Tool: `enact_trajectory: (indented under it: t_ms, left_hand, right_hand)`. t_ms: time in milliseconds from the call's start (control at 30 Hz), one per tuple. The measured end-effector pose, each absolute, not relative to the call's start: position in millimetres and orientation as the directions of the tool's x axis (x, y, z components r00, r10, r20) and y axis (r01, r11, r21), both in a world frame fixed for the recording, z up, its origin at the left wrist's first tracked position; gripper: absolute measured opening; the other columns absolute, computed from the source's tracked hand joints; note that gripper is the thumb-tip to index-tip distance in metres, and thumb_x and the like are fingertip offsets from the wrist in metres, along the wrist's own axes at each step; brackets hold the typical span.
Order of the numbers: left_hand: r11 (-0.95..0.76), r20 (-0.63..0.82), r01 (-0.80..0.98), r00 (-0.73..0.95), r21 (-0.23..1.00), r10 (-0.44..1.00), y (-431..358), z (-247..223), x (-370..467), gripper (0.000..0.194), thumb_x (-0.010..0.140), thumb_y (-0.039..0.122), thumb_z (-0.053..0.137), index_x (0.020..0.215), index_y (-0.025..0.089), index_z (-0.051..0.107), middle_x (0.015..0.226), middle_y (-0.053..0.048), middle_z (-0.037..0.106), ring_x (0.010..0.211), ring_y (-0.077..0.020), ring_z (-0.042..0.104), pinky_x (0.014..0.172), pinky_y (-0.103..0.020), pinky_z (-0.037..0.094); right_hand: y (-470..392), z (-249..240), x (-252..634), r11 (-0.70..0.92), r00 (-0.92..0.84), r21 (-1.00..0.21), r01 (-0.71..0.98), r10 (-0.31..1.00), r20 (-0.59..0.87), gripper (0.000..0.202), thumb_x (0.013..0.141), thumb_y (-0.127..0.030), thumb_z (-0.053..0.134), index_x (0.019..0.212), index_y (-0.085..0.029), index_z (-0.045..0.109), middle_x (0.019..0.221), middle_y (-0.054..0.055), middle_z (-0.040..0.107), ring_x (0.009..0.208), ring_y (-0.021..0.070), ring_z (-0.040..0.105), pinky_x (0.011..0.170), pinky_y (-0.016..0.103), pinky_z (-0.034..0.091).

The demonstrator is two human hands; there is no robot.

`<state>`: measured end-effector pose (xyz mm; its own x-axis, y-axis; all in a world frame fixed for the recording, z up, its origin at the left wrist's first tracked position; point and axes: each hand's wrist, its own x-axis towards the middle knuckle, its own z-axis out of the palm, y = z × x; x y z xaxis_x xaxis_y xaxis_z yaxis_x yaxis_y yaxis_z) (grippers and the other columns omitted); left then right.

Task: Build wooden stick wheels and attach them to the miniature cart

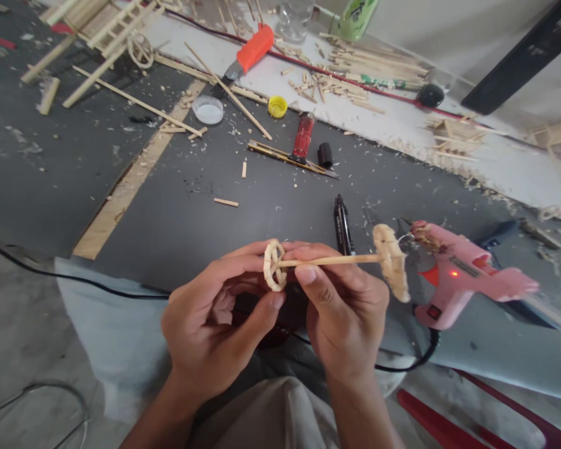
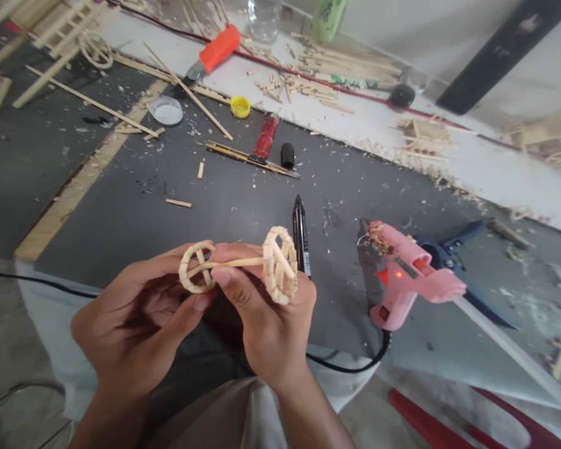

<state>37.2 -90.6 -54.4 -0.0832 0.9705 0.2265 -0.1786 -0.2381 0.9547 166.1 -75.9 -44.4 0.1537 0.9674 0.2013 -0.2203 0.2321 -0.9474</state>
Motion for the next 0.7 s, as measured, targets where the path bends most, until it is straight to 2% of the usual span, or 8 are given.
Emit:
enact_trajectory:
  t_ms: [133,367,567,700]
  left_hand:
    - [-0.248,0.237,-0.168,-0.084,0.954,0.968,-90.1,-54.4,36.9,0.051,0.086,0.000,0.077,0.126,0.031,0.075,0.130,-0.002,0.076,0.093,-0.0144,0.079,0.079,-0.021,0.067]
    - [-0.229,0.217,-0.134,-0.099,0.964,0.971,-91.8,-54.8,37.2,0.046,0.087,0.006,0.078,0.124,0.033,0.075,0.131,-0.003,0.076,0.090,-0.0183,0.080,0.075,-0.028,0.070]
    - [-0.239,0.228,-0.112,-0.105,0.965,0.968,-91.6,-55.7,36.7,0.042,0.086,0.007,0.079,0.122,0.030,0.075,0.130,-0.005,0.077,0.093,-0.0202,0.080,0.073,-0.028,0.070]
    - [-0.222,0.210,-0.153,-0.091,0.963,0.973,-91.7,-55.9,36.6,0.045,0.086,0.005,0.078,0.123,0.031,0.075,0.131,-0.004,0.076,0.094,-0.0182,0.080,0.077,-0.026,0.070]
  right_hand:
    - [-76.6,-42.4,166.3,0.220,0.157,-0.952,-0.213,0.969,0.189,0.029,0.097,-0.010,0.071,0.106,-0.034,0.084,0.105,-0.005,0.083,0.105,0.0172,0.078,0.098,0.032,0.062]
    - [-76.1,-42.0,165.9,0.207,0.168,-0.959,-0.194,0.970,0.175,0.025,0.096,-0.015,0.074,0.104,-0.036,0.085,0.103,-0.003,0.084,0.104,0.0200,0.078,0.093,0.035,0.065]
    - [-76.0,-42.6,166.0,0.205,0.171,-0.959,-0.193,0.970,0.173,0.024,0.096,-0.017,0.074,0.104,-0.036,0.085,0.103,-0.002,0.084,0.103,0.0201,0.079,0.091,0.035,0.065]
    - [-76.3,-42.6,166.2,0.212,0.172,-0.958,-0.194,0.969,0.179,0.023,0.095,-0.017,0.075,0.103,-0.035,0.085,0.102,-0.003,0.084,0.103,0.0197,0.079,0.093,0.034,0.065]
